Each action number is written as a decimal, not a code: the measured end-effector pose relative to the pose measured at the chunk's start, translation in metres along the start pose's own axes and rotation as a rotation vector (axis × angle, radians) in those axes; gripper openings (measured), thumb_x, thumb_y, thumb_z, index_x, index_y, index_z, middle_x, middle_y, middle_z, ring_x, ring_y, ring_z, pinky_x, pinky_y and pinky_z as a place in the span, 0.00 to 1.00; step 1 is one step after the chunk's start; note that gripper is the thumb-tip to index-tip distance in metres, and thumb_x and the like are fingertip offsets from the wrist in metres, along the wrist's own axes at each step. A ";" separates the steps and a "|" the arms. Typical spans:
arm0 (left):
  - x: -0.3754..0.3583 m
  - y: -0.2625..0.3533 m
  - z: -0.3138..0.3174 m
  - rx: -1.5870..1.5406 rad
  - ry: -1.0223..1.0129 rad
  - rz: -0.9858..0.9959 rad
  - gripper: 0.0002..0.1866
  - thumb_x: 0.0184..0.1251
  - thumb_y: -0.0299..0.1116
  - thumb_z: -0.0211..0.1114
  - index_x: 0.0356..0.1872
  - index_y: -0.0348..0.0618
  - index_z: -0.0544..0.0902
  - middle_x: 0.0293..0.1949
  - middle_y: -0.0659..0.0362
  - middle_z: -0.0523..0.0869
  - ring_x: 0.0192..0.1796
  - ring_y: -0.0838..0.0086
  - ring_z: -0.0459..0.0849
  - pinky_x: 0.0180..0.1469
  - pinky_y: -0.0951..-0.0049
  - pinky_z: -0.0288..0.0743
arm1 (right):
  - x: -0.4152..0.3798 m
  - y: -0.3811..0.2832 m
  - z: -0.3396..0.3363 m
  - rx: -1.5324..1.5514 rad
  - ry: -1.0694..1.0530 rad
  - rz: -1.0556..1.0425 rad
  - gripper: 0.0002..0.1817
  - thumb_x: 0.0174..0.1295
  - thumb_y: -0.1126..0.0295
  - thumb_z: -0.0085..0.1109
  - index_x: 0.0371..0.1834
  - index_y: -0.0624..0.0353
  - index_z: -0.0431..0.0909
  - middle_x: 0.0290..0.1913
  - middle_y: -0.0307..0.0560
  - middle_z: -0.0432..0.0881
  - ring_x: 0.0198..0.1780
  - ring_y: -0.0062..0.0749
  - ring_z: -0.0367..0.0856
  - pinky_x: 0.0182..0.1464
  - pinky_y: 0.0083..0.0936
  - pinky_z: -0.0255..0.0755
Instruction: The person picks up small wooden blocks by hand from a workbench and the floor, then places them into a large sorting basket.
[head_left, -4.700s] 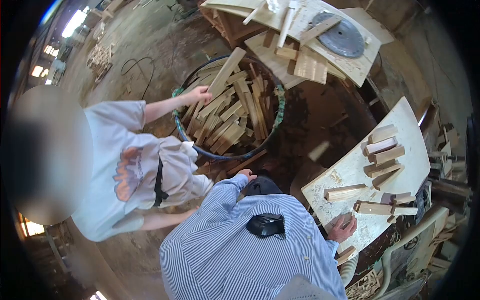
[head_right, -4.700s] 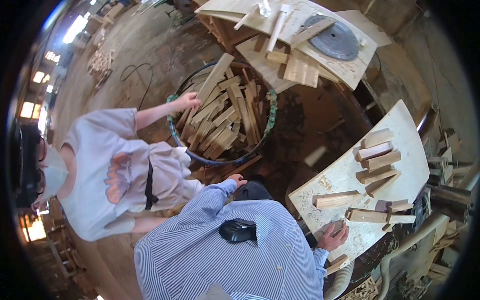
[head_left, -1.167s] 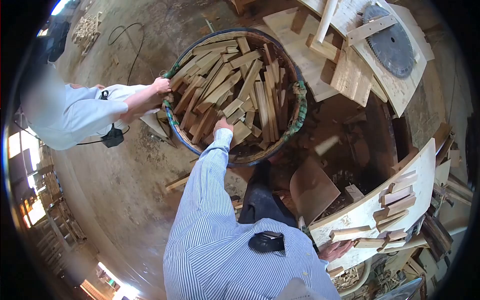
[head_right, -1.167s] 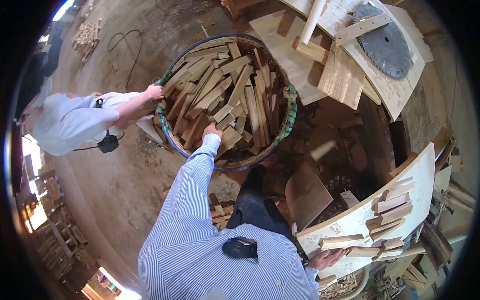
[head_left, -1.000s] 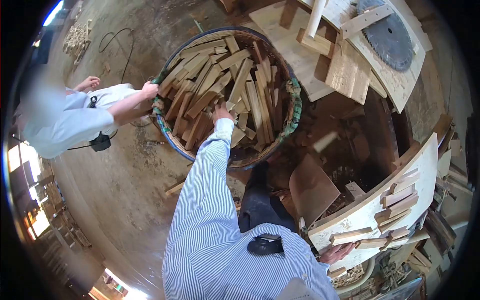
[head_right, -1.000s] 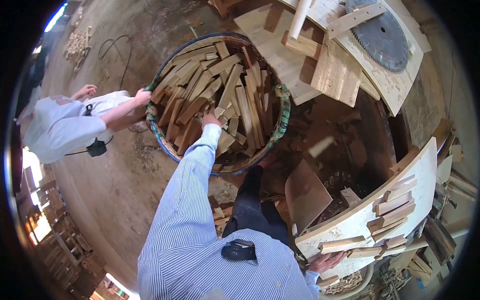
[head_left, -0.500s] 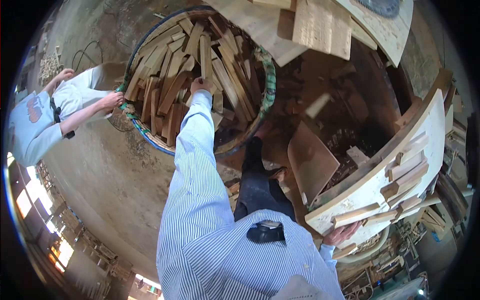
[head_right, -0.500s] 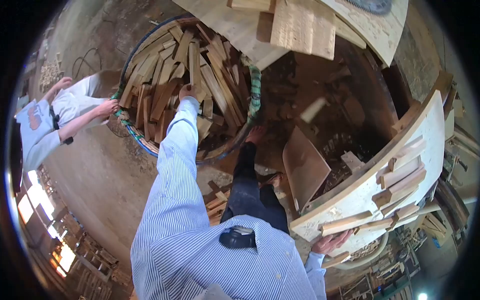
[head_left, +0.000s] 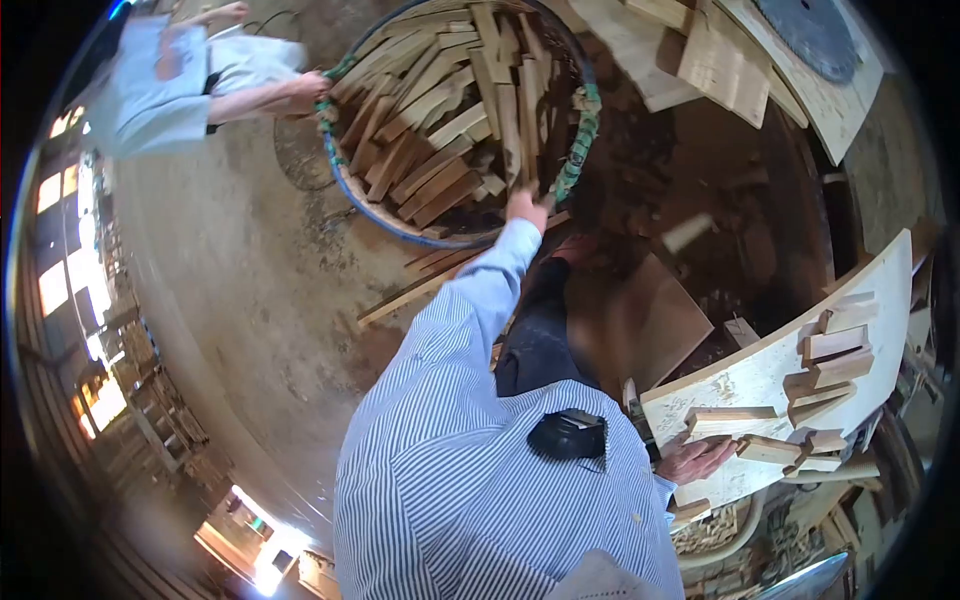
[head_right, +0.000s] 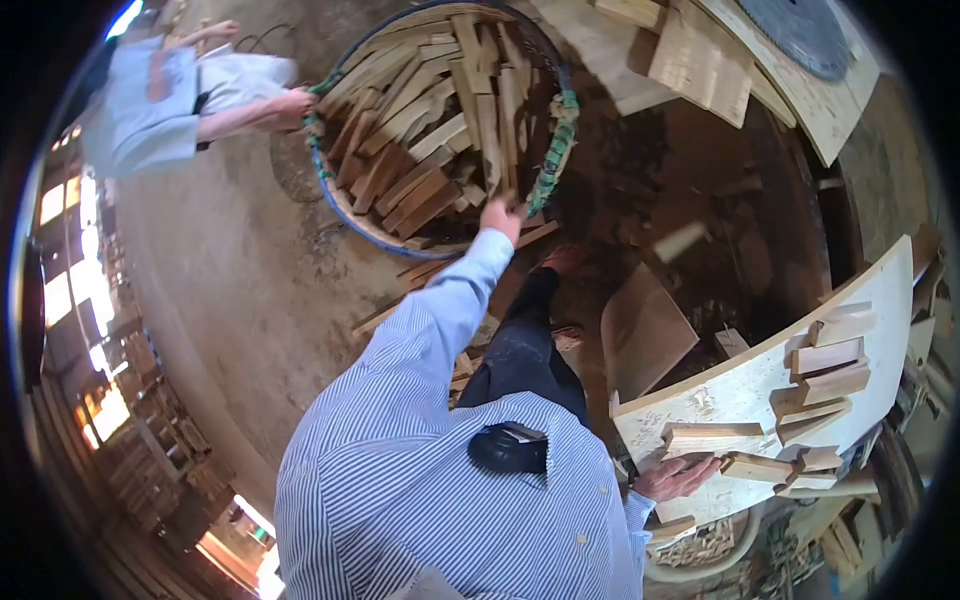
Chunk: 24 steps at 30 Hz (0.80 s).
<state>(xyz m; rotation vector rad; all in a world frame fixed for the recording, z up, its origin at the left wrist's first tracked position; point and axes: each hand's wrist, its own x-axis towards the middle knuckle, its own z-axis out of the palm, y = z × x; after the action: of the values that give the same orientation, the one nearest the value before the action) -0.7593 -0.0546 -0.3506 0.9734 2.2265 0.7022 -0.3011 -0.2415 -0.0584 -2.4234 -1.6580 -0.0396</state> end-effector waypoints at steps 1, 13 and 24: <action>-0.035 0.005 -0.008 0.034 0.046 0.021 0.28 0.56 0.41 0.74 0.57 0.39 0.81 0.49 0.42 0.84 0.49 0.50 0.84 0.55 0.60 0.77 | -0.001 0.003 0.000 -0.010 -0.005 0.007 0.41 0.74 0.37 0.31 0.74 0.62 0.62 0.75 0.64 0.60 0.76 0.56 0.57 0.75 0.50 0.50; -0.118 -0.140 -0.151 -0.034 0.052 -0.469 0.52 0.55 0.46 0.73 0.78 0.43 0.55 0.57 0.40 0.82 0.53 0.57 0.84 0.58 0.62 0.77 | -0.007 0.015 -0.002 0.046 -0.017 0.044 0.37 0.74 0.39 0.33 0.74 0.55 0.65 0.76 0.57 0.60 0.78 0.47 0.55 0.77 0.47 0.45; -0.155 -0.084 -0.154 -0.077 -0.084 -0.039 0.35 0.55 0.49 0.69 0.61 0.37 0.77 0.56 0.39 0.82 0.61 0.51 0.81 0.63 0.61 0.74 | -0.008 0.024 0.000 0.140 -0.008 -0.012 0.39 0.74 0.37 0.32 0.73 0.57 0.65 0.77 0.53 0.61 0.78 0.45 0.55 0.77 0.49 0.41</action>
<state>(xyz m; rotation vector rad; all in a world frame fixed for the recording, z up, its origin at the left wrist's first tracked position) -0.8199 -0.2586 -0.2536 0.9027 2.1236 0.7113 -0.2816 -0.2573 -0.0631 -2.3140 -1.6207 0.0815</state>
